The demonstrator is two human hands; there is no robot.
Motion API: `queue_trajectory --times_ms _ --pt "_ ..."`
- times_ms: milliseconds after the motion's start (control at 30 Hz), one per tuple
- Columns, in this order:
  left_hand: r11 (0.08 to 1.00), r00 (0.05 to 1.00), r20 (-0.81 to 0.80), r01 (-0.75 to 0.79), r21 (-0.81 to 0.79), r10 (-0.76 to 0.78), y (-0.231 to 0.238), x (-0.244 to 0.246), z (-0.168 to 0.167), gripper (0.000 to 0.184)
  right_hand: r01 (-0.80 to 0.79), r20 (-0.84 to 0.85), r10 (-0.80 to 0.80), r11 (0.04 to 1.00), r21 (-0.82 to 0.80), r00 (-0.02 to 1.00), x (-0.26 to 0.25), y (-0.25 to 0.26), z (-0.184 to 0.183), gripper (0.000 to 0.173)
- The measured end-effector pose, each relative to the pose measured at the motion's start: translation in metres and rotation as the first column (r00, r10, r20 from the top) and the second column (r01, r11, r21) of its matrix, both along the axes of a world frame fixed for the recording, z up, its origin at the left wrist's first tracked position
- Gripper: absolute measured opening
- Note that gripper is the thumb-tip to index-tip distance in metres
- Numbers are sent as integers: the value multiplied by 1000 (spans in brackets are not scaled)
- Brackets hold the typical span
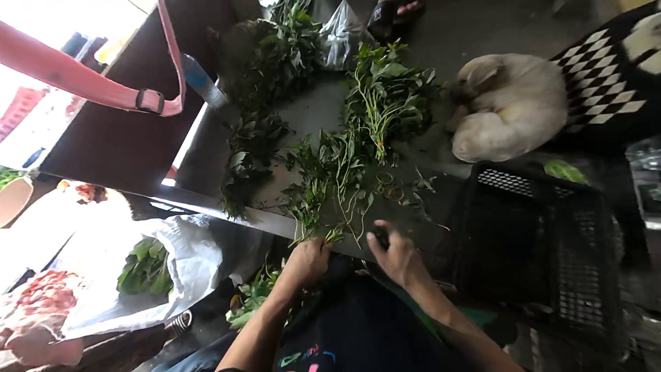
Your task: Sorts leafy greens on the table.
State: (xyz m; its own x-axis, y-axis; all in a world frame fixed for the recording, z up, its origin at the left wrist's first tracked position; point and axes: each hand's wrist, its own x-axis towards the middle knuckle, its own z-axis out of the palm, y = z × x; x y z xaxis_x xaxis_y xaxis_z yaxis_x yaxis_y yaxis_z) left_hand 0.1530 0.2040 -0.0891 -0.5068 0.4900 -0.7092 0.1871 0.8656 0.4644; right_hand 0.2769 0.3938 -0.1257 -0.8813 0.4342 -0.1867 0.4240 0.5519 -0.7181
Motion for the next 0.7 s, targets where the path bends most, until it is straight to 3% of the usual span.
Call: queue_trajectory --times_ms 133,367,500,600,700 --pt "989 998 -57 29 -148 -37 23 3 2 49 -144 31 142 988 57 989 -2 -24 2 39" --pt "969 974 -111 176 -174 -197 40 7 14 48 -172 239 167 985 0 957 -12 -20 6 45" --pt "987 970 -198 126 -97 -144 39 4 23 44 -80 384 104 994 -77 918 -2 -9 0 41" --pt "998 946 -320 -28 51 43 25 -16 45 42 6 586 63 993 -115 808 25 17 -25 46" --pt "974 943 -319 -24 225 97 6 -39 63 40 52 620 30 992 -113 784 46 31 -33 45"
